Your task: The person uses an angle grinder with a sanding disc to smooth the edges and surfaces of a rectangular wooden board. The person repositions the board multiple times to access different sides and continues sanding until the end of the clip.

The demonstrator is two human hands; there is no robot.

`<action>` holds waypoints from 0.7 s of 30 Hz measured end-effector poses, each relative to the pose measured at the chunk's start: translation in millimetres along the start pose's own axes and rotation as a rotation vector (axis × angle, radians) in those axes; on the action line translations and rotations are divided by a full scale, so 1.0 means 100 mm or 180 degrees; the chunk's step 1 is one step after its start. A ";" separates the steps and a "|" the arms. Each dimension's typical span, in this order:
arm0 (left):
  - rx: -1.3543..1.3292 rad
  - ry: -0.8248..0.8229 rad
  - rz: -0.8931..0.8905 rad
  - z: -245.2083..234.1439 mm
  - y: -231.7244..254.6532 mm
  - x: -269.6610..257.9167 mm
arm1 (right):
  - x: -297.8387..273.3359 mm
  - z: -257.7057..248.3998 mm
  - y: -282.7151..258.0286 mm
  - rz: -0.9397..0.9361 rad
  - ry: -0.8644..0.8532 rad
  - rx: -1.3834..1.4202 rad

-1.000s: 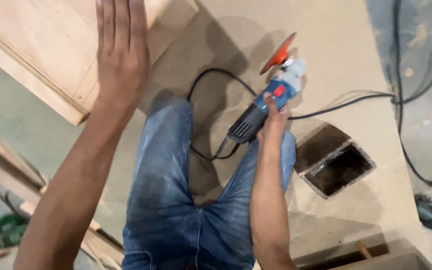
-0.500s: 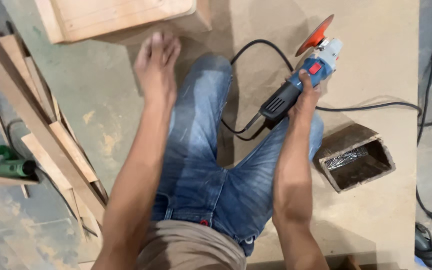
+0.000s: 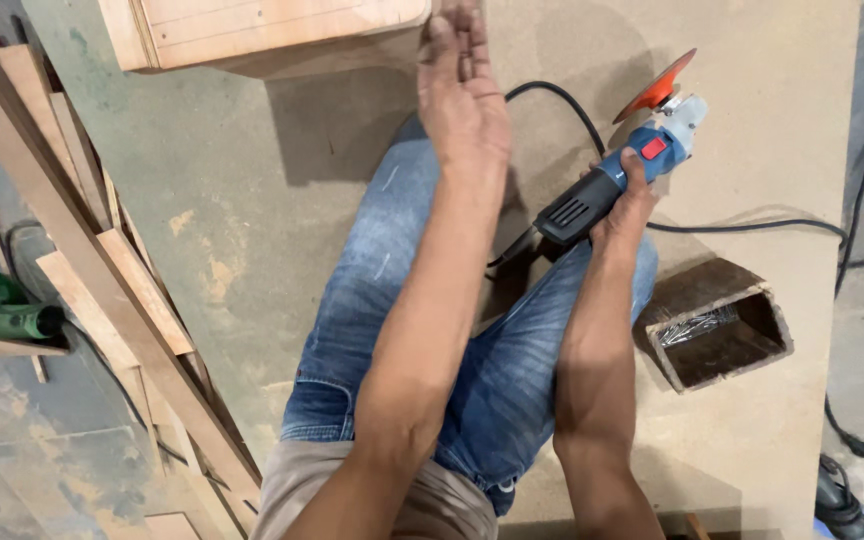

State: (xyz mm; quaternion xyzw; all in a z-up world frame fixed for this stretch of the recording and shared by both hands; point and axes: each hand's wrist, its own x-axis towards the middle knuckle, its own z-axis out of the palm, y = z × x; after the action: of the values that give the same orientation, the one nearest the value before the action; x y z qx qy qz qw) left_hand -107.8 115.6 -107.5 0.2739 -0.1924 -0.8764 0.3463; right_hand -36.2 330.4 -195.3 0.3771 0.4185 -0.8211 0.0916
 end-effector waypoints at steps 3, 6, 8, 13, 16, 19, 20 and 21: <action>-0.0286 -0.1161 0.0078 0.18 -0.28 0.01 | 0.01 -0.04 -0.01 0.0160 -0.0033 -0.0002; 0.0967 -0.1475 -0.0464 0.35 -0.23 -0.06 | -0.02 -0.01 0.01 0.0109 -0.0035 -0.0003; 0.1729 -0.1202 -0.0792 0.41 -0.01 -0.13 | 0.00 0.03 -0.03 0.0102 0.0001 0.0011; 0.2255 -0.0352 -0.0459 0.32 0.75 -0.07 | -0.06 0.12 -0.05 0.0020 -0.0011 -0.0013; 0.1862 -0.0586 -0.0549 0.25 0.98 0.05 | -0.07 0.12 -0.05 0.0049 -0.0037 -0.0168; 0.1931 -0.0672 -0.0687 0.26 1.08 0.08 | -0.07 0.16 -0.06 0.0073 -0.0003 -0.0135; 0.1976 -0.0689 -0.0726 0.27 1.09 0.08 | -0.06 0.17 -0.06 0.0068 -0.0011 -0.0134; 0.1854 -0.0717 -0.0826 0.27 1.10 0.08 | -0.07 0.17 -0.06 0.0068 -0.0009 -0.0147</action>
State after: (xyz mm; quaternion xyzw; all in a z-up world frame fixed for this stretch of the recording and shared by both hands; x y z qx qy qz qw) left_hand -74.4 38.4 -31.6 0.2850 -0.4354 -0.8461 0.1156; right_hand -43.5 320.0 -180.9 0.3782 0.4331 -0.8108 0.1096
